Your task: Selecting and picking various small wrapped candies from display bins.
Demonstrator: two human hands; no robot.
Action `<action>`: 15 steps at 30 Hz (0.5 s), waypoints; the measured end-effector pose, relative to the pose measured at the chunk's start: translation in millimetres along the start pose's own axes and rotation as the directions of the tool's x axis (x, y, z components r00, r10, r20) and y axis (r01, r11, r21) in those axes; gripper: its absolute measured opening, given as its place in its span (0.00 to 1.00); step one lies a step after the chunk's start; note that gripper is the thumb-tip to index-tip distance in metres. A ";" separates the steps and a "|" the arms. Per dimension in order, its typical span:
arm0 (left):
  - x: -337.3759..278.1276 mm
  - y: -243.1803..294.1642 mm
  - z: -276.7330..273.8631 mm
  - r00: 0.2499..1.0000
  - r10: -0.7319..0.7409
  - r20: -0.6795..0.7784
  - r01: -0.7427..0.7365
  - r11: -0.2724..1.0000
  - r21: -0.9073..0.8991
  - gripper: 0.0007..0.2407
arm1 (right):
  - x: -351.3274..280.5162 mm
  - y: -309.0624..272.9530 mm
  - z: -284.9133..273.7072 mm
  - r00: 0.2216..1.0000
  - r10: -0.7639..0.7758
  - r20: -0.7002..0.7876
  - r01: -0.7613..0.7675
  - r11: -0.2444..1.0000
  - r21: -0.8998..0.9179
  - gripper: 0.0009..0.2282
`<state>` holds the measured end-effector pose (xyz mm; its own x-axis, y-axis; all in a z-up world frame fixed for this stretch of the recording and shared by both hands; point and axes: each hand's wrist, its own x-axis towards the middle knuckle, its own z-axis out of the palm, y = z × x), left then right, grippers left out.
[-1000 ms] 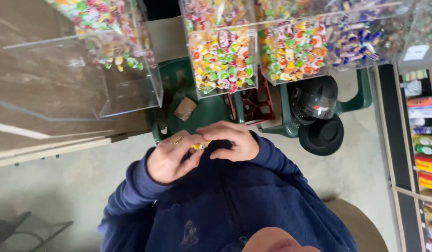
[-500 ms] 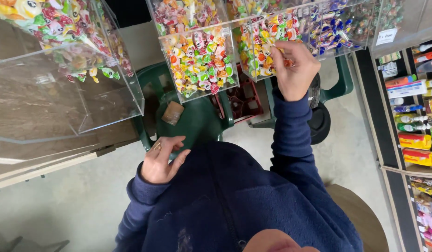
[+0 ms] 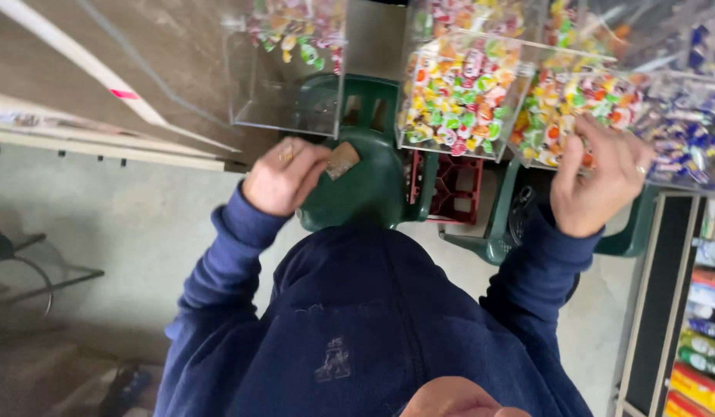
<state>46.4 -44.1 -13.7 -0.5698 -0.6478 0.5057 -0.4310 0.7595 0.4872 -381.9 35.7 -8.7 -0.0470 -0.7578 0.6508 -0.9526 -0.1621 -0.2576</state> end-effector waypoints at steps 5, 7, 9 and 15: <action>35.5 -81.3 11.6 0.997 0.059 0.042 -0.068 0.962 0.265 0.11 | -30.4 -26.7 -14.0 0.999 0.027 -0.043 -0.021 0.992 0.122 0.08; 48.7 -116.2 33.9 0.991 0.113 0.076 -0.133 0.913 0.385 0.15 | -40.8 -35.9 -15.3 0.997 0.040 -0.063 -0.029 0.985 0.171 0.10; 63.5 -149.5 60.8 0.985 0.079 0.155 -0.147 0.854 0.499 0.12 | -50.4 -44.0 -16.1 0.994 0.079 -0.082 -0.060 0.975 0.213 0.11; 61.1 -182.3 96.0 0.987 0.050 0.150 -0.140 0.718 0.682 0.07 | -62.7 -71.2 -20.0 0.989 0.137 -0.061 -0.113 0.945 0.306 0.12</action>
<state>23.0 -216.4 -139.9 -0.6895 -0.5924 0.4167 -0.7064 0.6770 -0.2065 -317.1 107.4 -16.9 -0.1956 -0.7332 0.6513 -0.8034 -0.2610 -0.5351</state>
